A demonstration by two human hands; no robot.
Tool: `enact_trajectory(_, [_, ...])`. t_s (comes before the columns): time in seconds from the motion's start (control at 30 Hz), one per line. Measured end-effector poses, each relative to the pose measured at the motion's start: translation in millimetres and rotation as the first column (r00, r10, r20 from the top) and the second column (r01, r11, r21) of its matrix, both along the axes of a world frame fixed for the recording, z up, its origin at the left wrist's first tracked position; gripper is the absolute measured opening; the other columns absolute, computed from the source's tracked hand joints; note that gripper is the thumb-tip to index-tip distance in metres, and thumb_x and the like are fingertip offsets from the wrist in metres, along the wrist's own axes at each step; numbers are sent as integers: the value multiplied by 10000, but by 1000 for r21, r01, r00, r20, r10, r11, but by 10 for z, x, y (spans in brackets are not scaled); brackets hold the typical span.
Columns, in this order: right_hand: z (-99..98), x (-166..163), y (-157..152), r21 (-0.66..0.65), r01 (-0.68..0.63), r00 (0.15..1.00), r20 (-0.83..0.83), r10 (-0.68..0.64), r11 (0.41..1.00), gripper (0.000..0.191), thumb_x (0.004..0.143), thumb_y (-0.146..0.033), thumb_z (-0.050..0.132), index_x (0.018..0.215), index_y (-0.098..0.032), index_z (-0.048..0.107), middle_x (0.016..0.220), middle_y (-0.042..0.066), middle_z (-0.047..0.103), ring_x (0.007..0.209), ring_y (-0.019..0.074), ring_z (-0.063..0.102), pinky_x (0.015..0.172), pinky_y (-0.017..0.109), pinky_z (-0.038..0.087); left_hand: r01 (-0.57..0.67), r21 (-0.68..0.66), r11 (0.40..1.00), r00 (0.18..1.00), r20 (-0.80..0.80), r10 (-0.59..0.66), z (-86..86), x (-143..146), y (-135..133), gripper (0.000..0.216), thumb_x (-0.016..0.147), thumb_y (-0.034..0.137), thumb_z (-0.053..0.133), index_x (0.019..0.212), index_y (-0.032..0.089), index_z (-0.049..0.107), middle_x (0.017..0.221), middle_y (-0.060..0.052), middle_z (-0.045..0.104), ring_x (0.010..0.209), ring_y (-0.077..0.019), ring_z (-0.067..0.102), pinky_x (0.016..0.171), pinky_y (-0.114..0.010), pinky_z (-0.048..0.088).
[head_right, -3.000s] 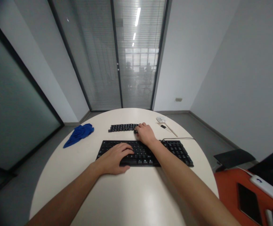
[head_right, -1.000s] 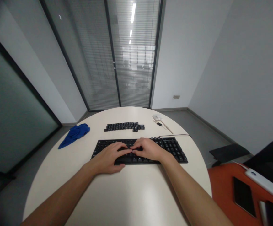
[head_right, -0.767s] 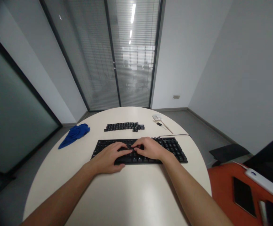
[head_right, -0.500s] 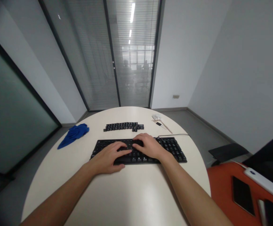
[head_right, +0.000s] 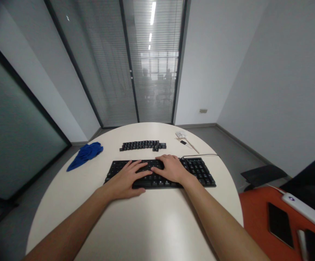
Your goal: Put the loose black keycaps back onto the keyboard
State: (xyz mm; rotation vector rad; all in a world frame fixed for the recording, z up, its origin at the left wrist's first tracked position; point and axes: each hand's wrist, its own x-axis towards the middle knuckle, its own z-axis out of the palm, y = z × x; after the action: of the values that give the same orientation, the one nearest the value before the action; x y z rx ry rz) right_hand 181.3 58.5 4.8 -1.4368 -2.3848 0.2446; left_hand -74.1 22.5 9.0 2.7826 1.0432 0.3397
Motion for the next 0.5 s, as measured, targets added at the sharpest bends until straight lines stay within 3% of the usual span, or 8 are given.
enact_trajectory(0.5, [-21, 10, 38, -44, -12, 999, 31, 13, 999, 633, 873, -608, 630, 1342, -182, 622, 1307, 153, 649, 1225, 344, 583, 1106, 516, 361, 0, -18, 1000, 1000, 3, 1, -16, 6, 1, 602, 854, 393, 713, 1425, 345, 530, 1582, -72, 402, 1476, -351, 320, 1193, -603, 251])
